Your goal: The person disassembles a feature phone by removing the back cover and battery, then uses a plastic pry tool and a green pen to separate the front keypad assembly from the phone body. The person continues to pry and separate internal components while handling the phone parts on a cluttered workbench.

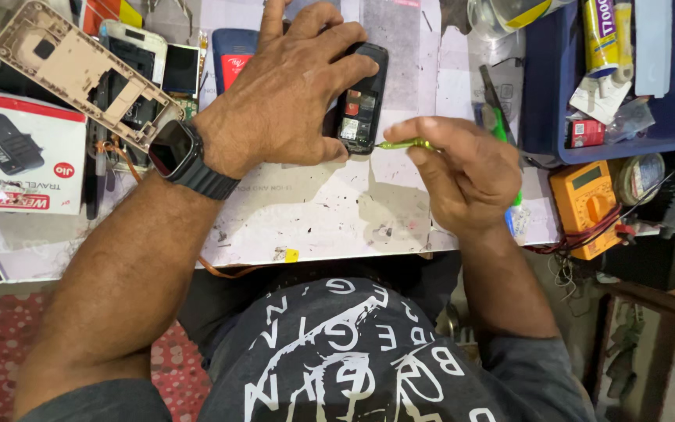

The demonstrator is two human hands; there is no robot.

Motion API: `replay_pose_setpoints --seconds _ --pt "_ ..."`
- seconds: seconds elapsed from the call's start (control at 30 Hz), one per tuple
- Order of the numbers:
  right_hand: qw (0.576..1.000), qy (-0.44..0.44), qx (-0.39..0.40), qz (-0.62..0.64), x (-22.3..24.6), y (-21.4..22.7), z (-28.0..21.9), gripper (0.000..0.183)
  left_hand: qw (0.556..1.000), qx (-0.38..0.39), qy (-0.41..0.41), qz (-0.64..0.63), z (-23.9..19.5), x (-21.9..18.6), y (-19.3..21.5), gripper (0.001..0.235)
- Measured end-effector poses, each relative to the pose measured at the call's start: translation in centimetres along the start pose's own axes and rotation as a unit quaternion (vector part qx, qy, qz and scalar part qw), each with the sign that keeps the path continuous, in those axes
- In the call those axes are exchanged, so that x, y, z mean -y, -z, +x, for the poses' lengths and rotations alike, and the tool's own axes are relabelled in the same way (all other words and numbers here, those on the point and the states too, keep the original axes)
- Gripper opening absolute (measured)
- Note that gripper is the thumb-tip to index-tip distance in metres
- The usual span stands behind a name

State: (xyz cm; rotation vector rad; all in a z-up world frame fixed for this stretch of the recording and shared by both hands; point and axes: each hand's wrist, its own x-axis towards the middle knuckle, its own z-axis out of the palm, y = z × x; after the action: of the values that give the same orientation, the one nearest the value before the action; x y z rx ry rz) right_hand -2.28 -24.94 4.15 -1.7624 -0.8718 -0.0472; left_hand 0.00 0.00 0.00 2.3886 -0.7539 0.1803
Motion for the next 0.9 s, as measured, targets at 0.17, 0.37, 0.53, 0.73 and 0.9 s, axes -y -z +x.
replay_pose_setpoints --seconds 0.17,0.37,0.53,0.73,0.9 --pt "0.992 0.094 -0.029 -0.078 -1.1 -0.1 0.0 0.043 1.0 0.001 -0.005 -0.001 0.0 -0.1 0.3 0.087" --pt "0.993 0.027 -0.084 0.078 -2.5 0.0 -1.2 0.042 1.0 0.005 -0.005 0.019 0.2 -0.3 0.4 0.088" --pt "0.984 0.009 -0.119 0.134 -3.5 0.5 -2.1 0.042 1.0 0.005 -0.008 0.021 0.2 -0.5 0.6 0.089" --pt "0.947 -0.023 -0.223 0.23 -4.6 0.7 -2.1 0.035 0.997 -0.048 -0.048 -0.032 0.2 -0.8 1.3 0.066" --pt "0.9 -0.053 -0.306 0.306 -4.7 1.0 -1.2 0.036 0.991 -0.091 -0.079 -0.059 0.5 -1.5 1.3 0.035"
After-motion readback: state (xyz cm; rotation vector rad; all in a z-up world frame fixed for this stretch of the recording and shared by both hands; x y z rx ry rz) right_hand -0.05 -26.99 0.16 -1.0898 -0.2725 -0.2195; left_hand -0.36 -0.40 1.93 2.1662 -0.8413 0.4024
